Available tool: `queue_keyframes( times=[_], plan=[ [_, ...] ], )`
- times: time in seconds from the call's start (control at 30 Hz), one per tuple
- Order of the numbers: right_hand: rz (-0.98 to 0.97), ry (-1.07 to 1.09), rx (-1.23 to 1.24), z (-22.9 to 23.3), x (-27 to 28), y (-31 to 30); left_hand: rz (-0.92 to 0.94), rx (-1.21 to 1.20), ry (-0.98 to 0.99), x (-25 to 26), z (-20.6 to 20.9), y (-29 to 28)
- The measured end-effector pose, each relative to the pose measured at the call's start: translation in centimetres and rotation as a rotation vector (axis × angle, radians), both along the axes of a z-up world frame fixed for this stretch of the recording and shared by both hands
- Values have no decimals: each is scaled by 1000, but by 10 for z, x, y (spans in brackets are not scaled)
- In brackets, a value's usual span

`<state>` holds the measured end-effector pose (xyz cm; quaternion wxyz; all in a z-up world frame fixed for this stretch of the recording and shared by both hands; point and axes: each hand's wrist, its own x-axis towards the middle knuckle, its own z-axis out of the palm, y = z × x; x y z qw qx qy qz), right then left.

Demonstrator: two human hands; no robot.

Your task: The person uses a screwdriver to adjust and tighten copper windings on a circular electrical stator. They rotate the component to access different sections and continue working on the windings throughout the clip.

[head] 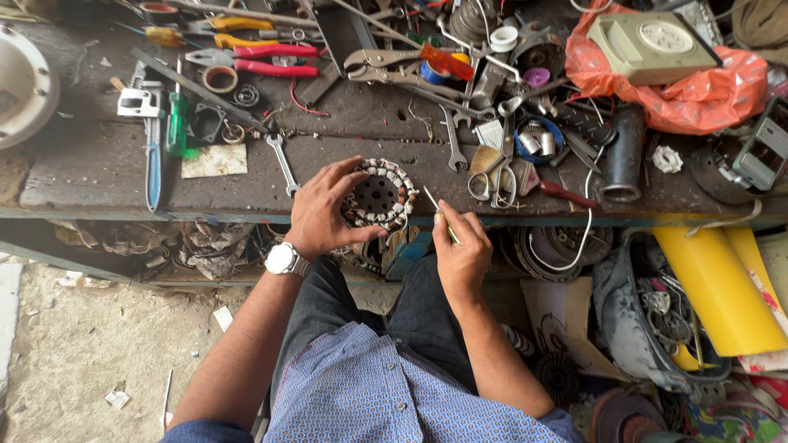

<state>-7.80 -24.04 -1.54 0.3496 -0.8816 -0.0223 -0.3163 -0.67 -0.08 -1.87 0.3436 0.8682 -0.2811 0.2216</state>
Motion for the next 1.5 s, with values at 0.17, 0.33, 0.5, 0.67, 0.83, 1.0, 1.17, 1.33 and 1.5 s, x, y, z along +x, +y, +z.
queue_keyframes(
  times=[0.17,0.33,0.5,0.67,0.83,1.0,1.17,1.33,1.5],
  plan=[
    [72,-69,-73,-2,4,-1,0,-8,37,-1,-1,-1],
    [-48,-26,15,1,7,-10,10,21,11,0,-2,-2],
    [119,-34,-27,4,2,-8,-1,2,30,0,-1,-1],
    [8,-47,68,-2,6,-7,3,25,-44,-1,-2,-3],
    [84,32,103,-4,7,-12,-26,9,21,-1,-3,-1],
    [-24,-8,23,-13,10,-10,-76,-36,98,0,1,1],
    [-2,-84,32,-17,5,-16,-122,-41,174,3,18,0],
    [183,-273,-165,-9,52,-26,-149,51,16,23,35,-38],
    [84,-299,-239,-4,108,-30,-168,288,72,39,34,-85]
  ],
)
